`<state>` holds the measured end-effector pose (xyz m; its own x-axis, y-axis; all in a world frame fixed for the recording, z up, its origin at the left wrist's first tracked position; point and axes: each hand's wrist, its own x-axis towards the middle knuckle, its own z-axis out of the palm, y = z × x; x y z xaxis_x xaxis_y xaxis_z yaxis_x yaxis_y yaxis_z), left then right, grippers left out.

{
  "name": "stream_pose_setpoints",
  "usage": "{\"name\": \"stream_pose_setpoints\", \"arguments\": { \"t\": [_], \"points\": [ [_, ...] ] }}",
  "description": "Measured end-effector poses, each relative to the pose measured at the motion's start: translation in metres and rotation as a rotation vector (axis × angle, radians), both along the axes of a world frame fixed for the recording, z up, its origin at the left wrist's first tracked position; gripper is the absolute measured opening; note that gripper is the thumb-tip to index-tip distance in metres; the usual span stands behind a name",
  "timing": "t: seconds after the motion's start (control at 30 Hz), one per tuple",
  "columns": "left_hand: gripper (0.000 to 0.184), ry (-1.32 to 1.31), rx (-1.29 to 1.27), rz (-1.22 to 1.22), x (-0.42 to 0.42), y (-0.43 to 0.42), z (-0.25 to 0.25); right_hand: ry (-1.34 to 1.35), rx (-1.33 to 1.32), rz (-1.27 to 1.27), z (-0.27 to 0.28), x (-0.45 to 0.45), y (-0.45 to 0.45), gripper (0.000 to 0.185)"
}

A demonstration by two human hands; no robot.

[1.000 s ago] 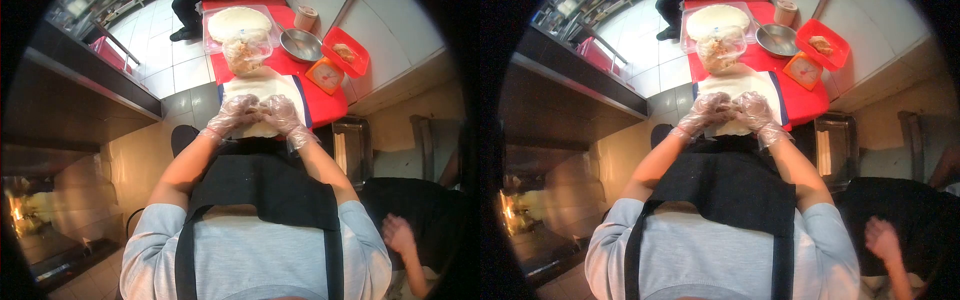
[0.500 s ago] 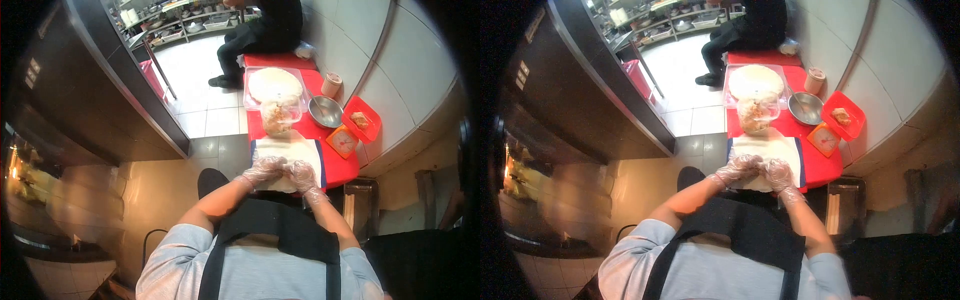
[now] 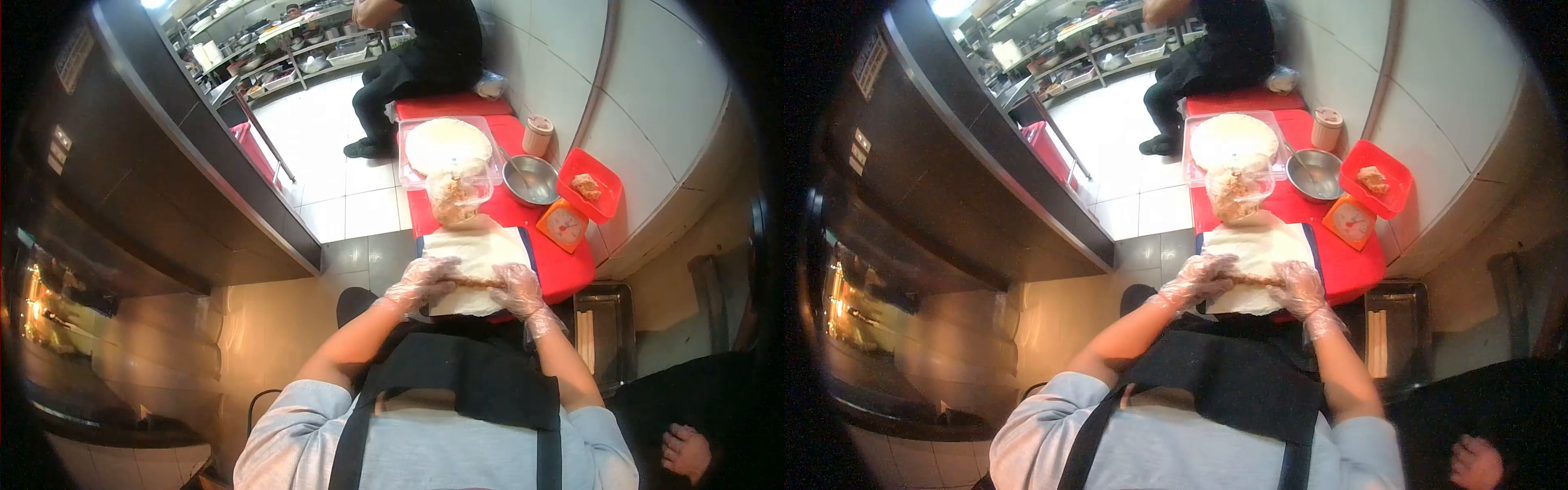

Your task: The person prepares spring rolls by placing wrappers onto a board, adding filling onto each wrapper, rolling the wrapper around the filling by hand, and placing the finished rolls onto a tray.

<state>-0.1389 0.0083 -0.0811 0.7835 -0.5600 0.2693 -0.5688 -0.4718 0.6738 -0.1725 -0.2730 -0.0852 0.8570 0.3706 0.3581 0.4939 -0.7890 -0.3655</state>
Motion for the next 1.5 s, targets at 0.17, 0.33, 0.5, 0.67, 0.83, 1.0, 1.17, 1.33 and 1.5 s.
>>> {"name": "stream_pose_setpoints", "arguments": {
  "t": [0.17,0.33,0.5,0.67,0.83,1.0,1.17,1.33,1.5],
  "points": [
    [0.049,0.034,-0.010,0.080,-0.007,0.009,-0.008,-0.107,0.054,-0.009,-0.034,-0.002,-0.021,0.033],
    [0.041,0.149,-0.009,0.073,-0.008,0.016,0.016,-0.041,0.076,-0.028,-0.023,0.000,-0.027,0.033],
    [0.038,-0.019,0.034,0.121,0.001,0.022,-0.035,-0.063,0.065,-0.036,-0.056,0.000,-0.046,0.037],
    [0.071,0.085,0.089,0.180,-0.015,0.027,-0.002,-0.142,0.017,-0.009,-0.005,-0.021,-0.034,0.064],
    [0.080,-0.137,0.015,0.144,-0.024,0.040,-0.007,-0.192,-0.001,0.136,-0.009,-0.042,-0.006,0.062],
    [0.090,-0.201,0.246,0.108,-0.042,0.008,0.005,-0.300,0.129,0.099,-0.050,-0.011,0.000,0.028],
    [0.045,-0.167,0.076,0.026,-0.004,-0.017,-0.008,-0.243,0.126,0.055,-0.008,0.004,0.006,0.023],
    [0.016,0.331,-0.196,-0.017,0.002,-0.016,-0.015,-0.030,0.088,0.088,-0.021,0.003,-0.009,0.025],
    [0.005,0.201,0.037,0.081,-0.019,-0.019,-0.007,-0.015,0.124,0.101,-0.018,-0.013,-0.012,0.012]
  ]
}}
